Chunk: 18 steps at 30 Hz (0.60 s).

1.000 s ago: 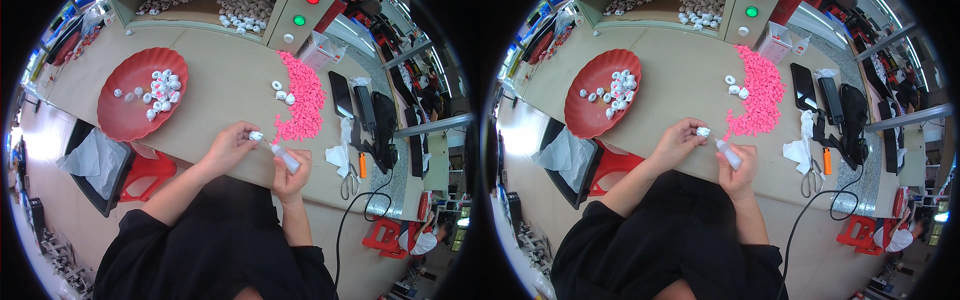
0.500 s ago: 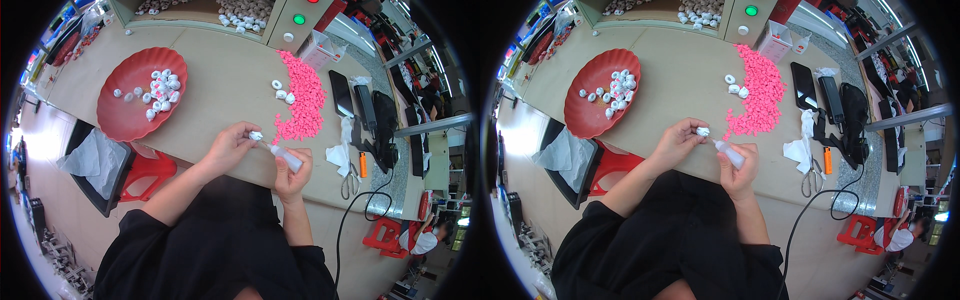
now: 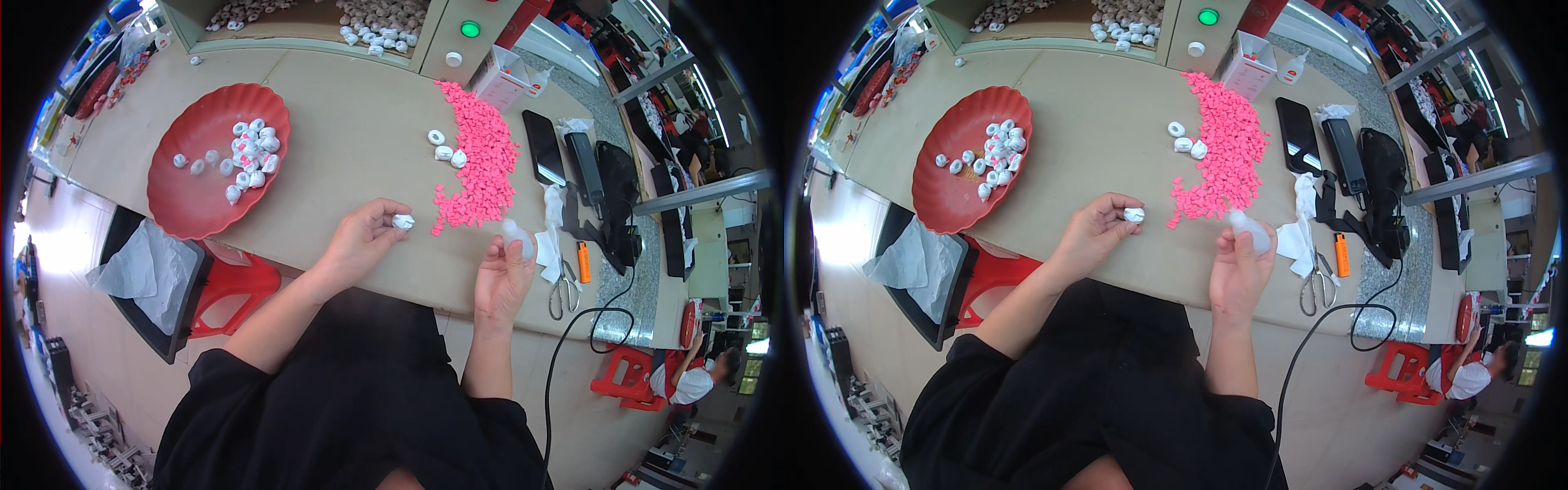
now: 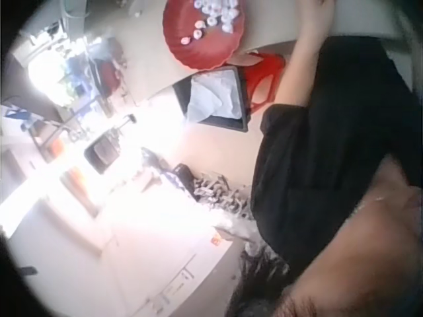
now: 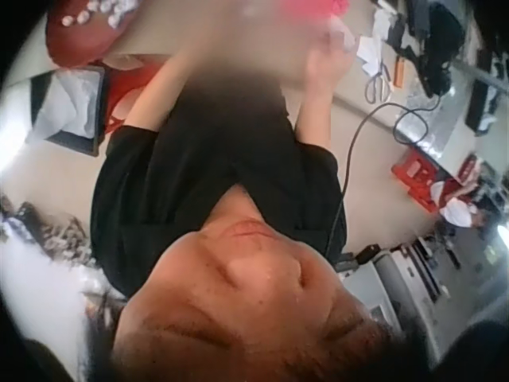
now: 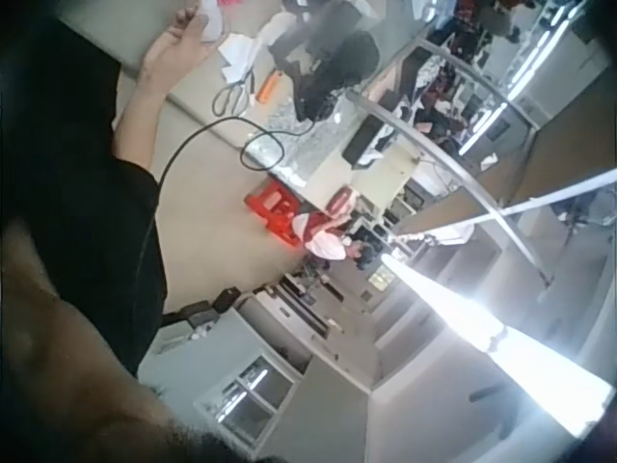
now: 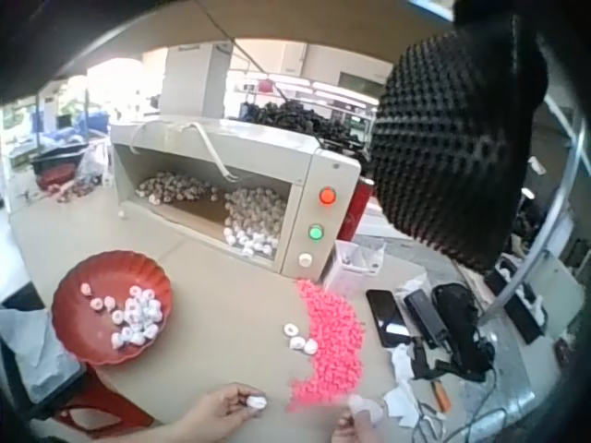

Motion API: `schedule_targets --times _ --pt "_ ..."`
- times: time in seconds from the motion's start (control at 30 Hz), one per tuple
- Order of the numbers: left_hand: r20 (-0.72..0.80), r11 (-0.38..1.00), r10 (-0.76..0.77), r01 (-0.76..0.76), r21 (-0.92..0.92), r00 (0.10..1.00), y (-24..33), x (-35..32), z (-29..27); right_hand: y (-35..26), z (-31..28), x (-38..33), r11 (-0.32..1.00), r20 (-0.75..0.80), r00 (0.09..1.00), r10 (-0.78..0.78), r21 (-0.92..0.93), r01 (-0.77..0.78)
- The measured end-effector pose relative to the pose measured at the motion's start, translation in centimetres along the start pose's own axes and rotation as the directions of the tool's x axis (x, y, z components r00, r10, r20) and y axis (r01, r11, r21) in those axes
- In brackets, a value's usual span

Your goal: The person applies a pink substance from a small squeeze bottle onto white spherical objects. They hold each object in their left hand and carefully apply the substance with their right hand, then place the finished items into a red bowl on the table.

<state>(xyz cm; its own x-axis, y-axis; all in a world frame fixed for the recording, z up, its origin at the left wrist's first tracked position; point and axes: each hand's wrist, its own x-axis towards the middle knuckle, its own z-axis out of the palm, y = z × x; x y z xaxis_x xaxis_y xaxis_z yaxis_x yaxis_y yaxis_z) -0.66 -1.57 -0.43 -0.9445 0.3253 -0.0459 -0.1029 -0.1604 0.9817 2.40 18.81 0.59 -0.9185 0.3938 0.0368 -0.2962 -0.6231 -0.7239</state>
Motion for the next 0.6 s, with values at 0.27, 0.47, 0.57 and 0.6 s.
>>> schedule_targets --times 0.27,0.47,0.57,0.6 --pt "-0.001 1.0 -0.025 0.025 0.008 1.0 0.3 0.1 0.2 -4.5 -2.5 2.4 0.67 0.126 0.992 0.021 -0.738 0.08" --pt "-0.006 1.0 -0.014 0.014 0.003 1.0 0.2 0.1 0.3 -4.2 -3.8 4.5 0.333 0.374 0.917 0.138 -0.89 0.313" --pt "-0.006 1.0 -0.021 0.021 -0.003 1.0 0.1 0.1 0.2 -2.6 -2.9 3.7 0.305 0.366 0.928 0.076 -0.894 0.328" --pt "-0.005 1.0 -0.027 0.027 -0.006 1.0 0.2 0.0 0.2 -2.3 -2.4 3.4 0.21 0.391 0.92 0.041 -0.903 0.374"
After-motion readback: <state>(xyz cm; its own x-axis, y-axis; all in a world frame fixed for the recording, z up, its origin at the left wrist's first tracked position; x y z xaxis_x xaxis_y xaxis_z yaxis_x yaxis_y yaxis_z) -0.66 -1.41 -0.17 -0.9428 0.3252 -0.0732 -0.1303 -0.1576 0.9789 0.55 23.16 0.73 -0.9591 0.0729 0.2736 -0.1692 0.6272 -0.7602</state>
